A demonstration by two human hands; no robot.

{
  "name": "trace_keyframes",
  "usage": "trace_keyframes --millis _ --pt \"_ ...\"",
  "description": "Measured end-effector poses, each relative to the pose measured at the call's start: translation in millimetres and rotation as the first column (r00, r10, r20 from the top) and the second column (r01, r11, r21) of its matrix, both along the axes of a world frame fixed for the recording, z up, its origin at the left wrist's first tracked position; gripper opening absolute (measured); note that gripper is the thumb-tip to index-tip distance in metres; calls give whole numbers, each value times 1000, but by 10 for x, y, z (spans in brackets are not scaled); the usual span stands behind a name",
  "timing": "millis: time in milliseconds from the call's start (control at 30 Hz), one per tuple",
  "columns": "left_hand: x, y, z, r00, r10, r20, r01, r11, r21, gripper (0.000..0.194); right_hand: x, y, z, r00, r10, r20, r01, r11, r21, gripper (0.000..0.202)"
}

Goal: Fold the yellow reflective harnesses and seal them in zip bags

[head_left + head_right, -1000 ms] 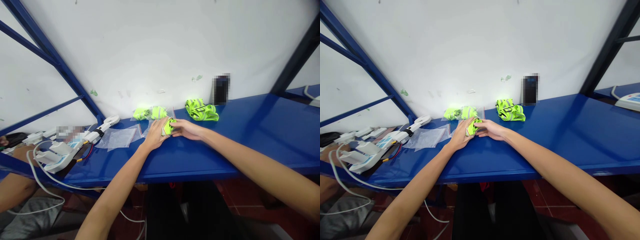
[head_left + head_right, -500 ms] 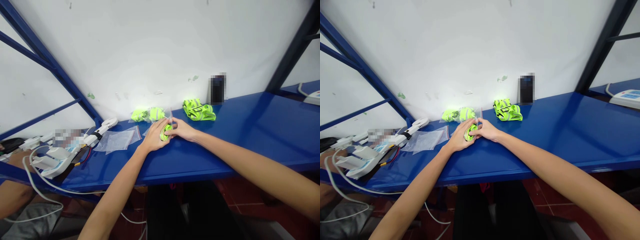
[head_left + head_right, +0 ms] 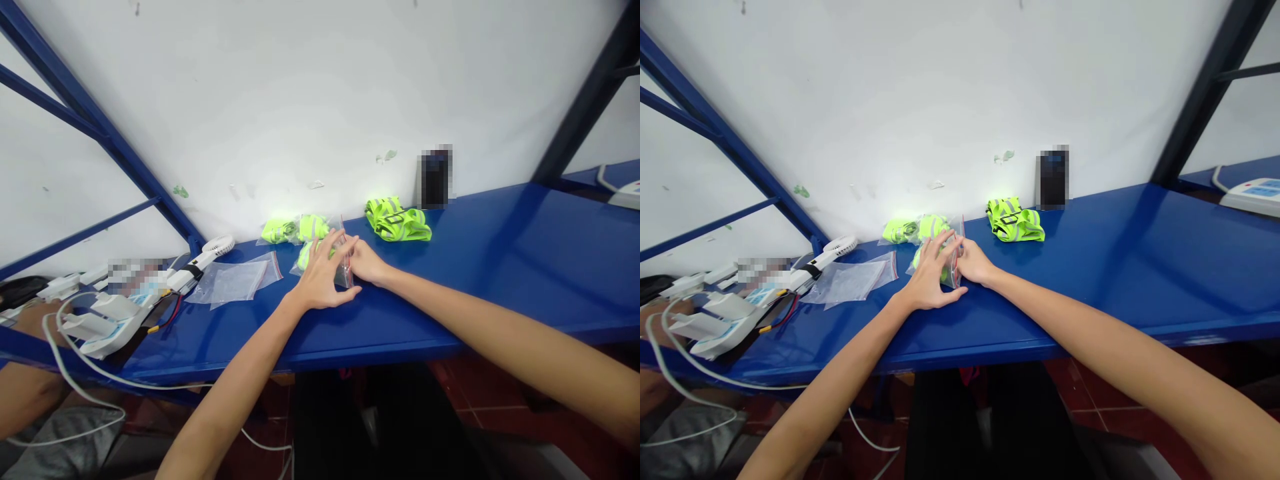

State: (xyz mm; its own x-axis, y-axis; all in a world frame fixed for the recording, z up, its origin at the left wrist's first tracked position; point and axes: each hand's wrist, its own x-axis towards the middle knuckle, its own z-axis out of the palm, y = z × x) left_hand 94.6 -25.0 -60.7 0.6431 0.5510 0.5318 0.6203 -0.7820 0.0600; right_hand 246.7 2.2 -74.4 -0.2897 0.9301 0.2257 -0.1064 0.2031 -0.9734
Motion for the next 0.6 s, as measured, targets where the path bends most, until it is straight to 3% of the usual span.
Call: trace_keyframes --millis 67,133,200,300,367,467,600 --pt "-102 40 68 988 -23 151 26 1000 -14 77 53 69 -5 1000 6 6 -6 1000 -16 29" --pt "-235 109 127 946 51 319 -52 999 -7 62 117 155 -20 1000 31 -2 -31 993 -110 28" --pt "-362 178 161 920 115 375 -112 993 -30 56 182 231 -38 994 107 -8 -107 979 -174 29" --pt "-469 226 151 956 122 266 -77 981 -176 58 253 286 -50 976 217 7 -211 959 -189 26" --pt "-470 221 116 984 75 161 -23 954 -300 65 271 288 -45 977 213 31 -204 962 -181 26" --pt "-411 198 68 995 33 94 5 924 -382 72 263 265 -22 987 125 103 -111 986 -128 25" --pt "-352 179 62 994 80 78 -40 910 -414 75 247 230 15 976 -13 217 -8 995 97 25"
